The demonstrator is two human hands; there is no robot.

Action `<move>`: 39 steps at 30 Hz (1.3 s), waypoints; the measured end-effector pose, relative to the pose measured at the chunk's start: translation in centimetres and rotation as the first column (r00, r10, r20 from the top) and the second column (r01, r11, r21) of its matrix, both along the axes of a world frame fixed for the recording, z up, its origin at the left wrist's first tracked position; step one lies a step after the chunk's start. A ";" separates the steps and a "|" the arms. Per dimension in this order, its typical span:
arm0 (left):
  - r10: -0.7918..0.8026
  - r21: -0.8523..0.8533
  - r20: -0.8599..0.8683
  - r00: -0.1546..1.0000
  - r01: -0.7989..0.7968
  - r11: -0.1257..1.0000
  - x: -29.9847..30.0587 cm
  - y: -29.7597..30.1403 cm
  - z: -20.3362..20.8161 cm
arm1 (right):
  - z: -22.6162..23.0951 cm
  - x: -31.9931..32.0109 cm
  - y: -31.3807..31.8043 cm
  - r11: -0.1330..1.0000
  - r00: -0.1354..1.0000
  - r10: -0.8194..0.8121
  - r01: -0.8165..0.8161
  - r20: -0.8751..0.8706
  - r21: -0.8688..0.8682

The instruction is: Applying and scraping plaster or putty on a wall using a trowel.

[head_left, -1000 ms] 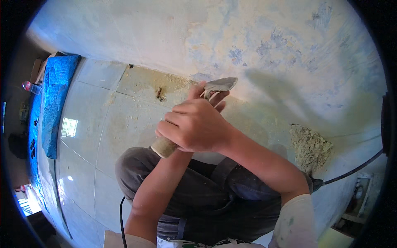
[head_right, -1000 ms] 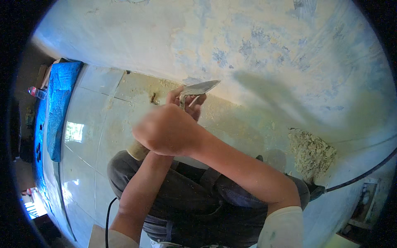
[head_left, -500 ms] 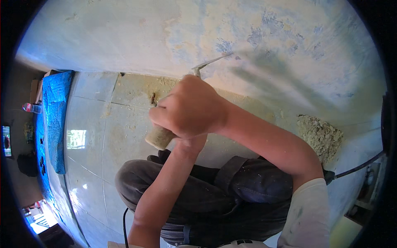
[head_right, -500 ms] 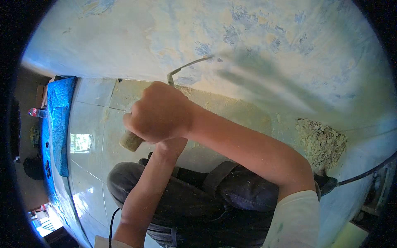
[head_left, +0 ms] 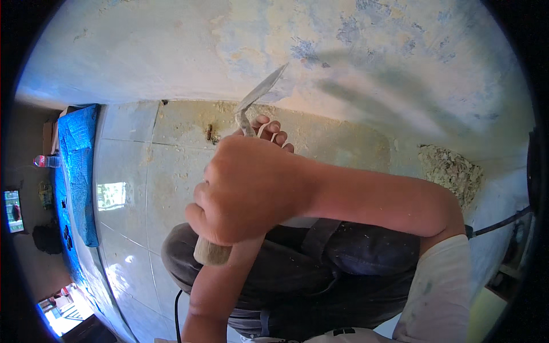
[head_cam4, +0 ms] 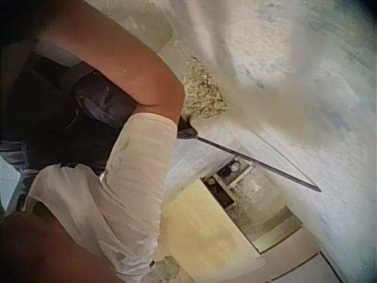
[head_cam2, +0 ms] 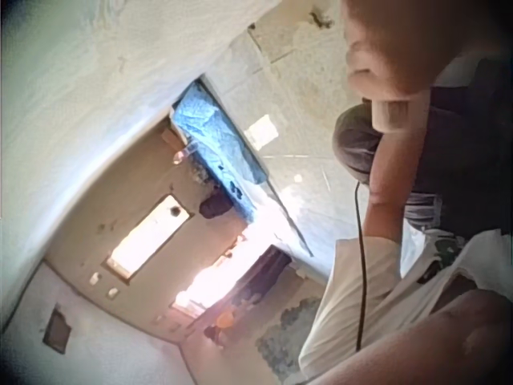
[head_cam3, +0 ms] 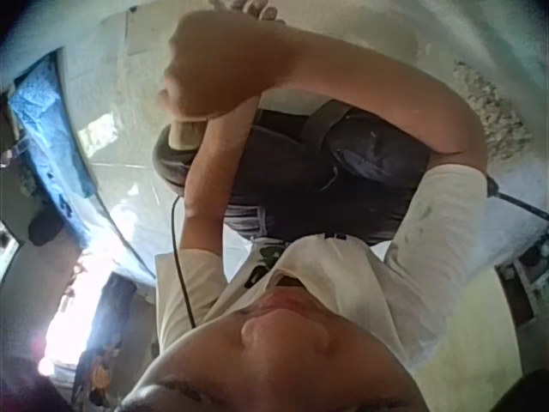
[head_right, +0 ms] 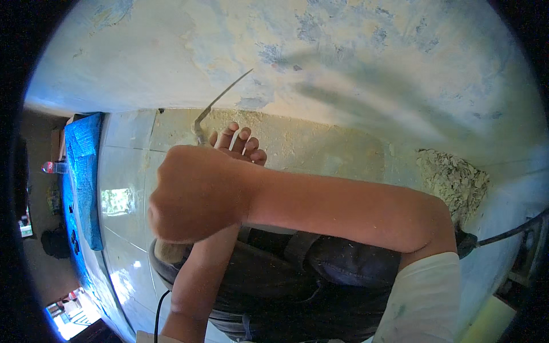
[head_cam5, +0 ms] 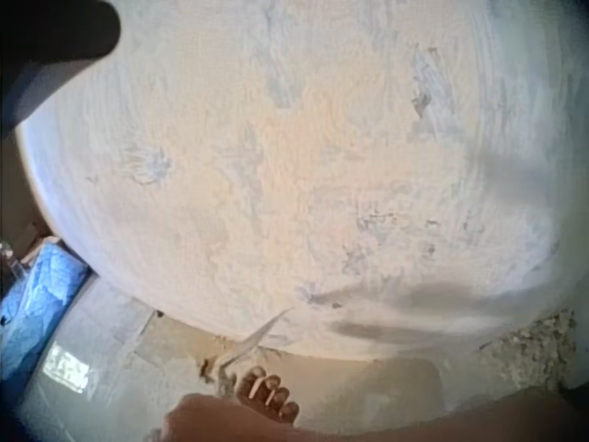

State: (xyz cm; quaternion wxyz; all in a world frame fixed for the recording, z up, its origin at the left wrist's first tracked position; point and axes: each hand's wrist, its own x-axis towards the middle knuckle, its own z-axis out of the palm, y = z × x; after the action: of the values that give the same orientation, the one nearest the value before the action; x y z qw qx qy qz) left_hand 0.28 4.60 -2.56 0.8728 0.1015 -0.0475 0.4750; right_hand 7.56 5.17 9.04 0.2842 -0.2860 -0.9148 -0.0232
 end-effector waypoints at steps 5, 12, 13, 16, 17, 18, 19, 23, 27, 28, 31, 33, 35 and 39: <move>0.047 -0.175 -0.282 0.958 -0.100 0.980 -1.7 1.0 -2.2 | 0.0 1.0 1.6 0.989 0.992 0.113 -0.107 0.052 -0.100; -0.210 0.105 0.209 0.955 0.191 0.976 -0.7 1.3 -1.4 | -0.1 0.3 1.7 0.984 0.969 0.141 -0.114 -0.202 0.140; 0.213 -0.026 -0.411 0.886 -0.245 0.969 -0.2 -1.8 -0.7 | 0.0 0.2 1.4 0.985 0.963 0.124 -0.091 -0.237 0.145; 0.148 -0.141 -0.451 0.880 -0.234 0.962 -0.8 -1.4 0.4 | 0.2 0.7 0.9 0.982 0.989 0.103 -0.084 -0.109 0.167; 0.127 -0.167 -0.434 0.892 -0.218 0.961 -0.9 -1.5 0.6 | 0.3 0.8 0.6 0.973 0.955 0.203 -0.172 -0.216 0.153; 0.108 -0.198 -0.423 0.900 -0.208 0.958 -1.0 -1.4 0.7 | 0.3 1.1 0.7 0.989 0.965 0.126 -0.103 -0.231 0.111; 0.099 -0.218 -0.427 0.899 -0.208 0.954 -1.0 -1.3 0.6 | 0.2 1.3 0.7 0.989 0.971 0.097 -0.070 -0.219 0.126; 0.071 -0.245 -0.425 0.903 -0.189 0.951 -0.9 -0.8 0.8 | -0.3 1.6 0.5 0.970 0.941 0.183 -0.127 -0.284 0.207; 0.055 -0.260 -0.433 0.900 -0.184 0.948 -0.7 -0.7 0.9 | -1.0 1.8 0.2 0.969 0.949 0.183 -0.131 -0.255 0.208; 0.043 -0.271 -0.417 0.908 -0.169 0.948 -0.6 -0.7 1.0 | -1.2 1.9 0.3 0.974 0.946 0.160 -0.104 -0.281 0.203; 0.035 -0.285 -0.436 0.899 -0.175 0.943 -0.6 -0.5 1.0 | -1.5 2.2 0.9 0.980 0.950 0.109 -0.054 -0.291 0.191; 0.025 -0.291 -0.435 0.900 -0.167 0.942 -0.5 -0.4 1.0 | -1.6 2.2 1.2 0.978 0.938 0.145 -0.089 -0.314 0.187; 0.035 -0.297 -0.462 0.886 -0.192 0.935 -0.5 -0.4 0.9 | -1.5 2.0 1.0 0.978 0.923 0.180 -0.130 -0.341 0.165; -0.062 -0.340 -0.380 0.923 -0.077 0.937 -0.2 -0.4 0.8 | -1.1 1.5 -0.3 0.975 0.860 0.219 -0.215 -0.461 0.063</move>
State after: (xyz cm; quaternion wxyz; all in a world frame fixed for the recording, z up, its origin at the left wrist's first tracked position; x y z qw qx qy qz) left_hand 0.11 4.22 -1.74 0.8671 0.0367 0.2101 0.4502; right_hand 9.07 4.87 7.92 0.4973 -0.1770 -0.8461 0.0740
